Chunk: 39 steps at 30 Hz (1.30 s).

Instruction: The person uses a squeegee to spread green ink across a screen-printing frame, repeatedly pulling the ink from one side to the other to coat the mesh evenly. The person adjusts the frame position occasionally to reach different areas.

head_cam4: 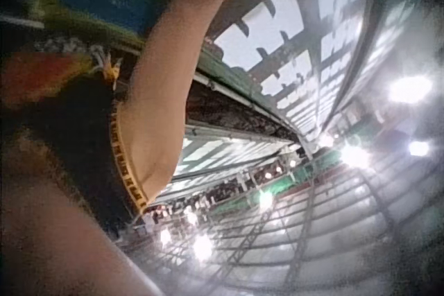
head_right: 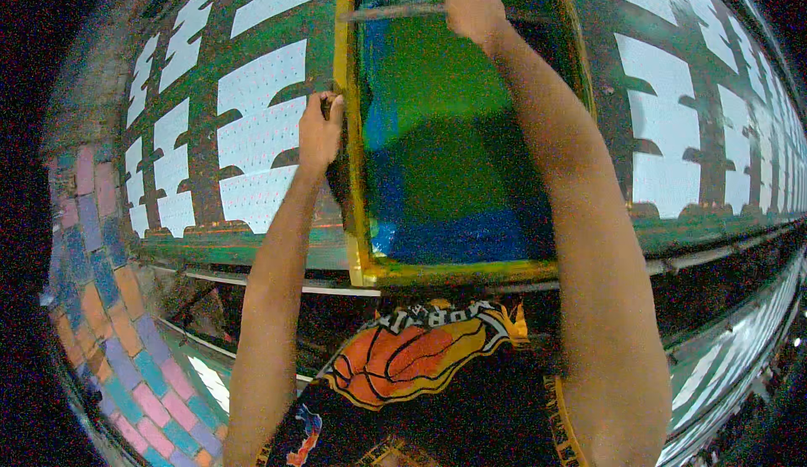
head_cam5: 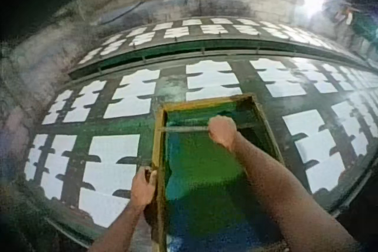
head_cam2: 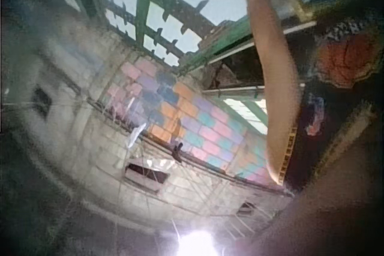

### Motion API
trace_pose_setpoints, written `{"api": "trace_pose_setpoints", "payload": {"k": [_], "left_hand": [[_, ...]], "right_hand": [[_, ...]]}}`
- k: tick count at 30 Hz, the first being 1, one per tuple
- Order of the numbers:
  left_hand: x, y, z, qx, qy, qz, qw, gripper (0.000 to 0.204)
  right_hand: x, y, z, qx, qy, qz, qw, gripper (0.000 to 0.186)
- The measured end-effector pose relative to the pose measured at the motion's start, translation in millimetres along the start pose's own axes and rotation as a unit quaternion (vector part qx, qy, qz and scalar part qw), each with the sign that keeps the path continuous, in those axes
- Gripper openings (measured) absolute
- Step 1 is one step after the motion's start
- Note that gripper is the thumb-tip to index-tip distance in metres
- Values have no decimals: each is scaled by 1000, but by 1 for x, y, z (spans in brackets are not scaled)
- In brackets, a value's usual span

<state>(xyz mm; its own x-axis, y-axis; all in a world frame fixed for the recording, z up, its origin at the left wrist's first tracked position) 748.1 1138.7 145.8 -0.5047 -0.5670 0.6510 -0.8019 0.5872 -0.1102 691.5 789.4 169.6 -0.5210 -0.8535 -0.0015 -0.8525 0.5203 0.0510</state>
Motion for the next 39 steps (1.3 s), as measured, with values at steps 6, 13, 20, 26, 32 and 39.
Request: {"api": "trace_pose_setpoints", "payload": {"k": [6, 13, 20, 26, 32, 39], "left_hand": [[0, 5, 0, -11, 35, -27, 999, 36], [2, 4, -2, -9, 23, -44, 999, 35], [-5, 4, 0, 7, 7, -7, 1000, 35], [-15, -1, 7, 10, 38, 8, 999, 39], [-11, 0, 8, 1, 32, 15, 999, 46], [-17, -4, 13, -37, 43, 18, 998, 53]], "right_hand": [[19, -74, -12, -86, -38, -80, 992, 32], [23, -86, -14, -40, -37, -76, 996, 33], [7, 30, -11, -92, -54, -64, 992, 30], [-15, 209, -9, -110, -40, -4, 993, 20], [-39, 377, 6, -157, -86, 12, 984, 33], [-48, 423, -2, -130, -118, 14, 984, 37]]}}
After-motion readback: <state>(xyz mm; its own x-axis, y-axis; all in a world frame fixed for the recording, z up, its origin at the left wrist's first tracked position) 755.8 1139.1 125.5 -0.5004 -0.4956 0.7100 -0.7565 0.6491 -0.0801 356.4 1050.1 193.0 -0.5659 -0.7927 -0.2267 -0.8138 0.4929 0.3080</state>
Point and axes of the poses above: each hand's wrist, its own y-axis away from the middle knuckle, its own z-axis out of the palm, x = y × z, the point moved 9 cm from there along -y, towards the middle knuckle, and after that the axes turned 8 degrees about z, right-handed, at the moved point
